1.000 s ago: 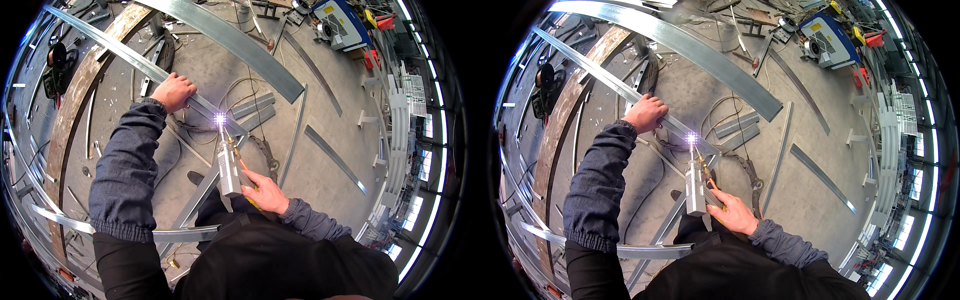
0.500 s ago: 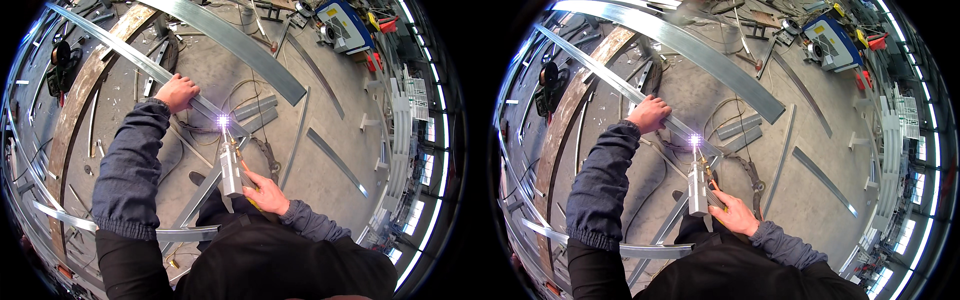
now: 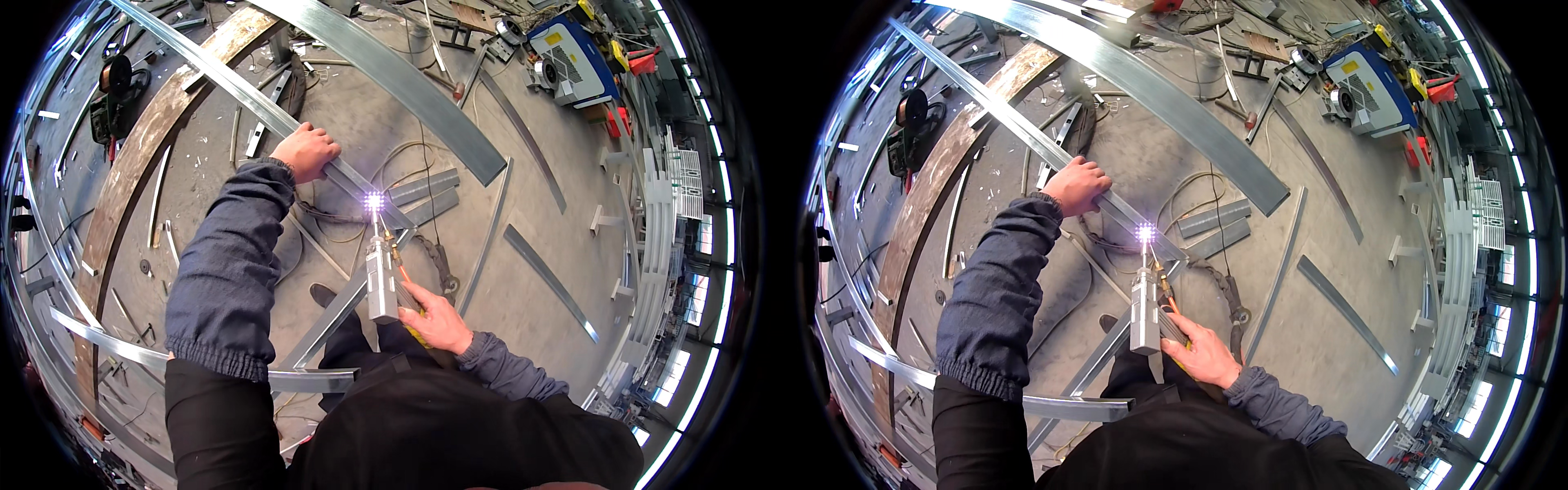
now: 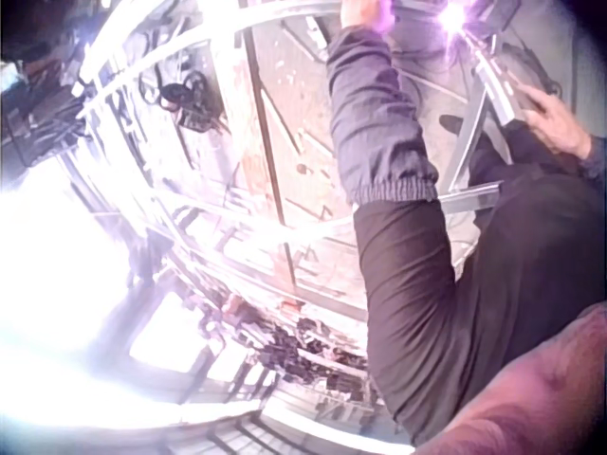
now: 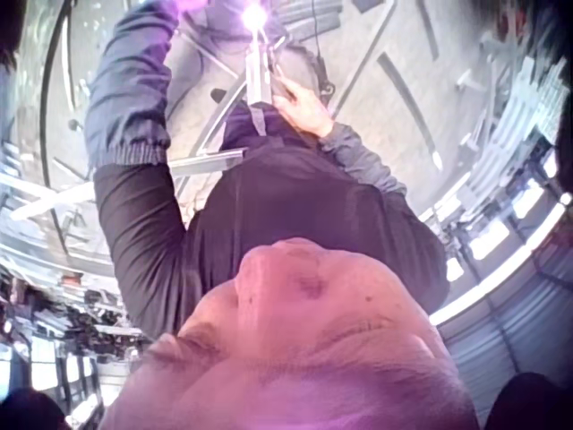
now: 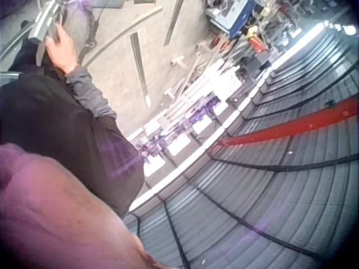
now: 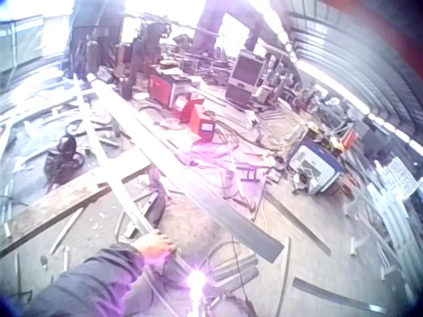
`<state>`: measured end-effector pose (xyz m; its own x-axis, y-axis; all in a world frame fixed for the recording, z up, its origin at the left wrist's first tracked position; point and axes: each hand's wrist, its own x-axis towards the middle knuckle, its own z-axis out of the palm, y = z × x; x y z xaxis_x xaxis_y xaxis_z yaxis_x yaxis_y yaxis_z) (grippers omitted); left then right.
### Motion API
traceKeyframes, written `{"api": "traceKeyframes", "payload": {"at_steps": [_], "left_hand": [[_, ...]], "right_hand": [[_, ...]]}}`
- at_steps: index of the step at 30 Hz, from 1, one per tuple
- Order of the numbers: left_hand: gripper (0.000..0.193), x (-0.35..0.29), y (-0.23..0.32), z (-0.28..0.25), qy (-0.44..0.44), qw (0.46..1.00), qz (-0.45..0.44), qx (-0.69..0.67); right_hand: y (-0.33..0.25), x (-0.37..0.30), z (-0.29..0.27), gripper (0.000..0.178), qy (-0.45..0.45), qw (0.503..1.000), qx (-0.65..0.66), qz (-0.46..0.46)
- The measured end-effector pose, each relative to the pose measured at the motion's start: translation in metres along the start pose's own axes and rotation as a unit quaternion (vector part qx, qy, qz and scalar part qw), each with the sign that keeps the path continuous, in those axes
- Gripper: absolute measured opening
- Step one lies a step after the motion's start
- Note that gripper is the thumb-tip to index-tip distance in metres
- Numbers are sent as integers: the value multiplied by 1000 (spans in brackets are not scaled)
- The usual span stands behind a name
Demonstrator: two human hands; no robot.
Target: The person assembles a metal frame by positioning curved and straight metal bars, tack welding joints with a handheld welder, and grinding edges with an angle grinder. The person handles multiple metal pieces and tools throughout the process.
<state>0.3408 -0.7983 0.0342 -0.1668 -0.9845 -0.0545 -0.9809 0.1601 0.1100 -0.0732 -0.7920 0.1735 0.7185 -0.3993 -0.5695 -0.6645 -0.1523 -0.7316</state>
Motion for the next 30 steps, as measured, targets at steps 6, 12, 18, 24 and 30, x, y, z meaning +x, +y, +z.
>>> {"api": "traceKeyframes", "payload": {"at_steps": [6, 12, 18, 24, 30], "left_hand": [[44, -3, 0, 0, 4, 1000, -2, -24], [43, -3, 4, 0, 3, 999, -25, -25], [41, -1, 16, 2, -9, 996, -84, -14], [44, 2, 24, 12, -17, 984, -170, -43], [20, 3, 38, 17, 33, 971, -226, -72]], "right_hand": [[16, -18, -3, 70, -4, 999, 16, -46], [29, -47, -21, 64, -4, 1000, -13, -19], [50, -51, -37, 60, 45, 994, 68, -77], [27, -44, -70, 77, -10, 988, 140, -71], [5, 7, -96, 75, -65, 976, 192, -73]]}}
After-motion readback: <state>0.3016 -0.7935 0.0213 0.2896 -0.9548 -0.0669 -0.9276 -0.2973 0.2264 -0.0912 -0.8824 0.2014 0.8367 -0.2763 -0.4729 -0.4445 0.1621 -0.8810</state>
